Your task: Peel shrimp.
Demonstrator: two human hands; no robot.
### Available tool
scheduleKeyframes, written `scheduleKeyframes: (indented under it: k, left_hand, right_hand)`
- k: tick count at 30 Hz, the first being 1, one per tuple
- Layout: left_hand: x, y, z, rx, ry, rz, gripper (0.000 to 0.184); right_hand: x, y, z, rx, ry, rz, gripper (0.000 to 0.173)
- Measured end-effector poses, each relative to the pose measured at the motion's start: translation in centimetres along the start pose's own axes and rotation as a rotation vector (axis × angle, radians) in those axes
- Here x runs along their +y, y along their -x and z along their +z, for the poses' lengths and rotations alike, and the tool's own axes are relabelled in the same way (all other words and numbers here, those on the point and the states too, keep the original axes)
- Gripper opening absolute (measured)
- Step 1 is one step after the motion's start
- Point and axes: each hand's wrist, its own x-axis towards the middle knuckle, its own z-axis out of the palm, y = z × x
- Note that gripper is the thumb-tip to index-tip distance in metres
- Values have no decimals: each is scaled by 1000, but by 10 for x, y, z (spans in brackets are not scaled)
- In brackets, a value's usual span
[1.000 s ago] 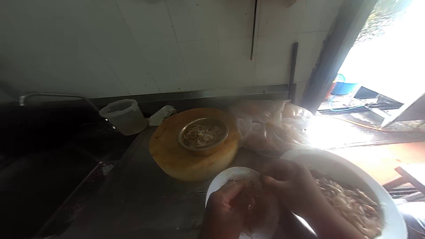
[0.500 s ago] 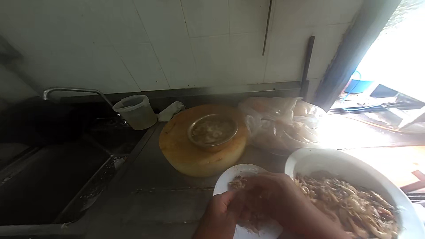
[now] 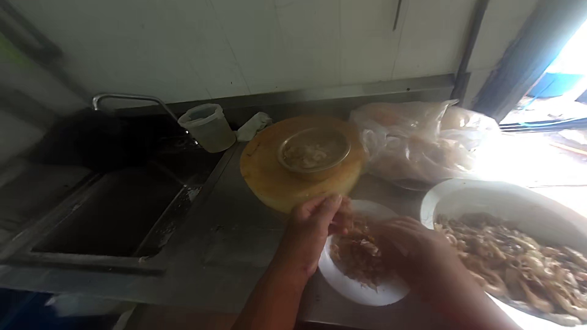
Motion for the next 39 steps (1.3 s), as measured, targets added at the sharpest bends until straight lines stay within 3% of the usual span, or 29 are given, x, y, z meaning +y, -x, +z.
scheduleKeyframes:
  k: [3,6,7,10,16,24,27,30,33,36,39]
  left_hand:
    - [23,-1,2,-65,-81,111,30]
    - [22,4,5,-167,-168,148,28]
    - [19,6,7,-202,-197,143,27]
    - [2,11,9,-222,-285,152,20]
    - [-31,18,-2,-155,-382,221,12]
    - [-35,23,-5,-13,-111,97,18]
    - [-36,20,-12,22,-45,69,18]
    - [-47,20,-1,22,-89,180,17]
    - [-60,22,13,24,-274,444,16]
    - [-69,26,19,17,-470,663,19]
    - [-72,30,24,48,-601,731,17]
  right_hand:
    - [-9,-1,2,119,-104,31,20]
    - [-14,-9,-7,14,-490,119,51]
    - [-16,-12,-8,-3,-628,148,52]
    - [-16,-11,-6,3,-788,165,26]
    - [-5,5,8,61,-737,176,8]
    - [3,17,7,305,-593,94,8]
    - [8,20,3,174,-296,110,14]
    - [0,18,6,19,-249,113,24]
    - [-6,11,6,-19,-678,220,26]
    - [-8,9,4,24,-871,315,20]
    - [-8,11,7,73,-856,343,17]
